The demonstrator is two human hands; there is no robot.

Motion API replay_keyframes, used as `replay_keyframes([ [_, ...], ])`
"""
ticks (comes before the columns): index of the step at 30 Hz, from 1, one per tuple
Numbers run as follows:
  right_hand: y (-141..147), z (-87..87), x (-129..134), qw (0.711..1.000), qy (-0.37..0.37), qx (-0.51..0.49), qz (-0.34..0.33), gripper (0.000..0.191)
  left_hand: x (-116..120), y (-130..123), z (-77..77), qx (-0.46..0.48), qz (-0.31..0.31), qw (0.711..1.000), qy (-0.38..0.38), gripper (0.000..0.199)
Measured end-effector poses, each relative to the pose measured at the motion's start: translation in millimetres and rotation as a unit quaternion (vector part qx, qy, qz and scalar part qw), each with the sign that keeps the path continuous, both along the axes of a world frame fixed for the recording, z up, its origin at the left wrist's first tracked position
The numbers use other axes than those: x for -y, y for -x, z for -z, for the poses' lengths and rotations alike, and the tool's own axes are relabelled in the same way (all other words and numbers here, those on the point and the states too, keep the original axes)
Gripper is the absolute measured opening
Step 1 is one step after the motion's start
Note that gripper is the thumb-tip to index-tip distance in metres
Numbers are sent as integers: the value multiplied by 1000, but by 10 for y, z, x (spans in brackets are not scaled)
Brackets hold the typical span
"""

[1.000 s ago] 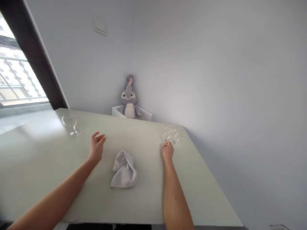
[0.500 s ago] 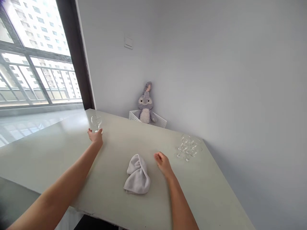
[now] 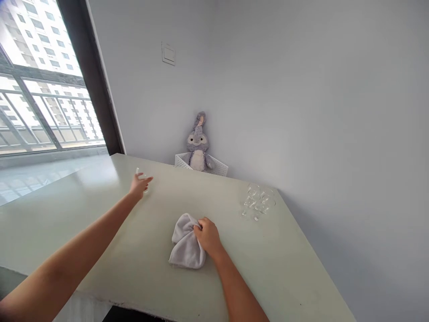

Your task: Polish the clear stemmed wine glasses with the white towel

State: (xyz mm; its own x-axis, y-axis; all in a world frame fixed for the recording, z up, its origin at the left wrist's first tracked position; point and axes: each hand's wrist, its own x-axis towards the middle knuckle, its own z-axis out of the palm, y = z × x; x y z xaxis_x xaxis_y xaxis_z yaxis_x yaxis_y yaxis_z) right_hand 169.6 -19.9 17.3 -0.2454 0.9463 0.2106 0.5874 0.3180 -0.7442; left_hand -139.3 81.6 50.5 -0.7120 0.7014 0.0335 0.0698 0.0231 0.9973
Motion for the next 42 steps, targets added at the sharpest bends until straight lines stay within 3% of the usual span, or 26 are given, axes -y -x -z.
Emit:
replay_keyframes([
  [3,-85,-10,-92,974,103,-187,75,31,144,-472,54,-61,102,993,15,54],
  [5,-180,-41,-166,926,163,-313,132,30,289,-784,75,-204,176,962,48,56],
  [8,-303,-89,-242,873,166,-411,205,29,524,-1149,101,-323,238,913,68,55],
  [10,-329,-120,-230,868,131,-417,235,32,653,-1301,133,-358,252,896,70,54],
  [12,-289,-156,-154,892,75,-378,235,35,743,-1389,179,-379,257,886,75,53],
  [15,-116,-218,36,946,-33,-277,163,36,823,-1435,237,-404,260,873,82,52],
  [18,94,-265,209,971,-76,-224,20,37,873,-1415,245,-448,263,852,60,51],
  [21,199,-274,279,973,-40,-212,-77,43,908,-1356,218,-503,262,823,22,50],
  [26,112,-196,192,950,135,-234,-158,37,949,-1302,201,-565,305,765,-48,48],
  [28,70,-148,138,938,167,-254,-165,32,963,-1312,194,-563,338,751,-70,48],
  [31,32,-93,65,914,214,-321,-122,29,983,-1331,143,-561,366,738,-74,49],
  [36,-50,-84,-28,826,300,-475,-41,35,998,-1343,43,-573,379,724,-65,38],
  [38,-104,-113,-37,825,309,-469,-57,35,983,-1334,45,-548,397,734,-59,34],
  [40,-172,-168,-25,846,297,-432,-99,34,959,-1308,60,-494,424,758,-32,36],
  [42,-257,-238,-4,868,288,-377,-149,33,935,-1268,70,-392,500,772,27,40],
])
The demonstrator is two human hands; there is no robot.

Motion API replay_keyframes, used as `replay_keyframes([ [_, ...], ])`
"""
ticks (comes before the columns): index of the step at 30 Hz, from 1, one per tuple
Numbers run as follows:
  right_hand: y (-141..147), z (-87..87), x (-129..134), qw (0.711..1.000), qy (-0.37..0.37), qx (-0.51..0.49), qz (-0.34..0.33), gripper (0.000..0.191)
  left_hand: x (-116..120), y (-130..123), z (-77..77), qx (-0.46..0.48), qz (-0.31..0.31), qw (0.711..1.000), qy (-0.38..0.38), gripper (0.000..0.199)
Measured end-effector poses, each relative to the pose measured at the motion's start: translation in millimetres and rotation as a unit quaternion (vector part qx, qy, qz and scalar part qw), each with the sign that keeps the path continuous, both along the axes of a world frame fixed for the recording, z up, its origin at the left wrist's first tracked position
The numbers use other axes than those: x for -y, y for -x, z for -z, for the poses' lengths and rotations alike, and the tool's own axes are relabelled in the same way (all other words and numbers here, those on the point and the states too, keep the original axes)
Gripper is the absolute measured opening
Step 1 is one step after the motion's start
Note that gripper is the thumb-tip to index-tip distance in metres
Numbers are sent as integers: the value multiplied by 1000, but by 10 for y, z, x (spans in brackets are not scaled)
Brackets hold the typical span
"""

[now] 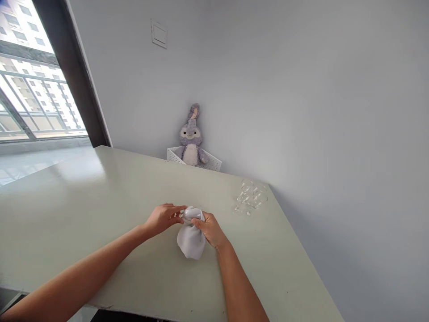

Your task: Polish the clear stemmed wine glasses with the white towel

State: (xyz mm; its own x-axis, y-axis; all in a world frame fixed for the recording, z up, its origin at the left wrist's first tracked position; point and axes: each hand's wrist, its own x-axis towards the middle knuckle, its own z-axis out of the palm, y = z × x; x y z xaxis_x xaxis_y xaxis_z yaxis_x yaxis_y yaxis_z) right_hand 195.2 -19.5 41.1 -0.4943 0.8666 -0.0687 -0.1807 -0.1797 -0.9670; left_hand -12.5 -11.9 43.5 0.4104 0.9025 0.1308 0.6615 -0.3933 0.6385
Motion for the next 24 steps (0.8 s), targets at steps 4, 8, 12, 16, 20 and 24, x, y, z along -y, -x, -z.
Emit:
replay_keyframes([
  [4,-168,-98,24,993,-24,39,-109,31,-14,57,-16,119,171,928,308,49],
  [8,-202,-51,-32,997,8,25,-67,32,29,-5,-31,131,157,942,266,52],
  [12,-73,69,-107,994,80,-22,75,31,63,-91,16,-20,12,996,-83,42],
  [16,34,89,-75,993,85,-48,69,31,26,-73,75,-92,-13,985,-149,36],
  [20,-44,-23,-6,998,-27,51,-26,31,-12,-8,53,33,8,997,76,33],
  [24,-208,-139,-1,983,-84,124,-104,22,11,-6,-5,200,150,905,345,40],
])
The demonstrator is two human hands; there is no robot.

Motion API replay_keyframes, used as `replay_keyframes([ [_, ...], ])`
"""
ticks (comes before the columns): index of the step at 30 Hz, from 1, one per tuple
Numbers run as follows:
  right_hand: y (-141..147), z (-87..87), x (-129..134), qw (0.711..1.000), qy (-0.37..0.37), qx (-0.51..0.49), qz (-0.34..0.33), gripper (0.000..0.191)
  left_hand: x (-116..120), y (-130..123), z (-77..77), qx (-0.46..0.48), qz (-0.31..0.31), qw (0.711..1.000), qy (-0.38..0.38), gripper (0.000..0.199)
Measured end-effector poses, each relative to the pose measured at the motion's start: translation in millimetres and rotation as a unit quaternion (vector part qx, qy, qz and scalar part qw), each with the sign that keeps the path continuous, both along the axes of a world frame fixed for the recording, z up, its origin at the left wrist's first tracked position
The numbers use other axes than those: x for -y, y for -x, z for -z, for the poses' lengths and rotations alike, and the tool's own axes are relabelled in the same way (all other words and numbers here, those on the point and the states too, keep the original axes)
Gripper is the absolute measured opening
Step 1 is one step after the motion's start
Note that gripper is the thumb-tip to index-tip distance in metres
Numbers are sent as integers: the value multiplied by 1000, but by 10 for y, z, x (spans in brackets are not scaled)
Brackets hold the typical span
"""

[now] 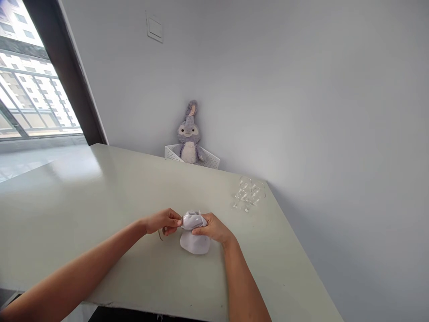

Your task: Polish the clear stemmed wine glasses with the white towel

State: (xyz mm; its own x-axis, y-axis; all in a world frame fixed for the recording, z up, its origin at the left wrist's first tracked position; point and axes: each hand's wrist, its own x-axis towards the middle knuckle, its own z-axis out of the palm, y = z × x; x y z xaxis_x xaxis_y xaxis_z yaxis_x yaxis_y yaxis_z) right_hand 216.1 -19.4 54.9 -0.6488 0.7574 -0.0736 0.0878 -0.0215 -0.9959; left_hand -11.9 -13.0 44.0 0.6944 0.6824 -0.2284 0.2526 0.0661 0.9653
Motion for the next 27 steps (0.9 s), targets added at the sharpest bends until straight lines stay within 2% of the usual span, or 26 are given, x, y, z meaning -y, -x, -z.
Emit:
replay_keyframes([
  [3,-98,-50,-16,999,-7,-3,-37,23,26,-29,-19,57,28,993,103,40],
  [5,-148,-52,-33,1000,-10,-14,-24,23,31,-43,-18,73,21,987,142,40],
  [10,-218,52,-121,992,6,-45,118,26,-4,-33,7,134,-17,971,199,45],
  [14,-189,162,-210,962,-3,-93,257,25,-34,-21,45,170,-67,962,202,40],
  [16,-165,206,-245,945,-4,-113,306,27,-41,-27,71,174,-102,959,201,36],
  [19,-153,259,-288,920,-3,-136,367,31,-51,-44,109,186,-156,947,211,31],
  [22,-183,295,-328,894,-4,-150,421,34,-77,-51,142,237,-212,918,238,22],
  [25,-213,311,-349,884,6,-163,437,33,-111,-45,161,275,-257,890,257,15],
  [27,-213,313,-348,884,11,-167,436,33,-127,-43,167,285,-273,882,257,13],
])
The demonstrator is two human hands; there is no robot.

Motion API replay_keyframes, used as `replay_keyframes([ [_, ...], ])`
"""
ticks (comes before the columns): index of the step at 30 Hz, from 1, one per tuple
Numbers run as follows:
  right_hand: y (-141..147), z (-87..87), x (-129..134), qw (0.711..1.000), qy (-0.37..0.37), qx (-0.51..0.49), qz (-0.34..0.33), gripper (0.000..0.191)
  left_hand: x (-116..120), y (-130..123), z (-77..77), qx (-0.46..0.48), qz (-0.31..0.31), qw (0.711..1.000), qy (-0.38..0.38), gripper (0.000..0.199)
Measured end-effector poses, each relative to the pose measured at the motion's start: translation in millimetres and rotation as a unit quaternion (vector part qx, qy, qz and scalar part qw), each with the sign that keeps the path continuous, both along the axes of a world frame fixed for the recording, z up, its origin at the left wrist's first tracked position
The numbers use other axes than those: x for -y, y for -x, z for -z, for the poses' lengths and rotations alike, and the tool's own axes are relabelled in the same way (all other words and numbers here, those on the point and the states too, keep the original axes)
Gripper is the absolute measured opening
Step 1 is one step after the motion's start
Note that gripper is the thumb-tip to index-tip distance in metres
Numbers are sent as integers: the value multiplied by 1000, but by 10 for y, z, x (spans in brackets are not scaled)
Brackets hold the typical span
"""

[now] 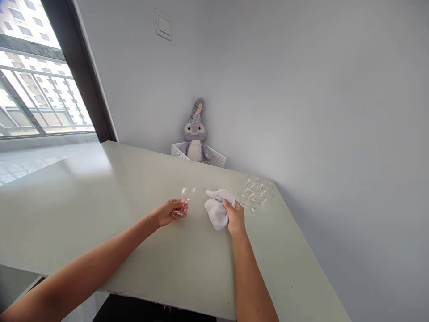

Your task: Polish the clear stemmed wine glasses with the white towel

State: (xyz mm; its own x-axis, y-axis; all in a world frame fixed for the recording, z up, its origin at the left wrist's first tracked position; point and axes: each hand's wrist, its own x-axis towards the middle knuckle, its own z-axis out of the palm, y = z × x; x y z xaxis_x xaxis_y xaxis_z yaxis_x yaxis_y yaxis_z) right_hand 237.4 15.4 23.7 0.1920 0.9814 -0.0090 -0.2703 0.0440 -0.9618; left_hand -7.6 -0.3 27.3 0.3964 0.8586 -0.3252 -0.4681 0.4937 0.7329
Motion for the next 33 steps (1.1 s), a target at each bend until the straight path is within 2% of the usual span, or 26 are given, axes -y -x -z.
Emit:
replay_keyframes([
  [8,89,-9,38,1000,-5,7,-3,32,-18,-10,59,14,-15,1000,3,15],
  [16,229,-8,74,996,-10,-62,69,35,-11,-10,76,7,-11,1000,2,18],
  [18,294,-16,128,997,-38,-42,57,42,-1,-19,54,-6,-7,1000,0,19],
  [20,382,-34,216,995,-88,45,19,48,15,-30,34,-39,1,999,-10,21],
  [21,434,-47,267,985,-124,115,-15,48,26,-38,27,-63,10,998,-21,22],
  [22,488,-62,318,964,-169,197,-56,45,40,-48,21,-89,23,995,-37,23],
  [24,593,-89,403,888,-261,357,-125,35,74,-77,13,-140,49,985,-89,21],
  [26,674,-108,449,805,-329,473,-143,32,112,-115,11,-181,67,970,-150,15],
  [28,717,-115,455,748,-360,545,-117,33,148,-155,18,-202,75,958,-189,9],
  [30,724,-117,442,720,-361,586,-92,32,177,-186,34,-233,89,944,-214,6],
  [33,694,-131,426,717,-331,608,-84,28,205,-197,56,-333,134,892,-273,7],
])
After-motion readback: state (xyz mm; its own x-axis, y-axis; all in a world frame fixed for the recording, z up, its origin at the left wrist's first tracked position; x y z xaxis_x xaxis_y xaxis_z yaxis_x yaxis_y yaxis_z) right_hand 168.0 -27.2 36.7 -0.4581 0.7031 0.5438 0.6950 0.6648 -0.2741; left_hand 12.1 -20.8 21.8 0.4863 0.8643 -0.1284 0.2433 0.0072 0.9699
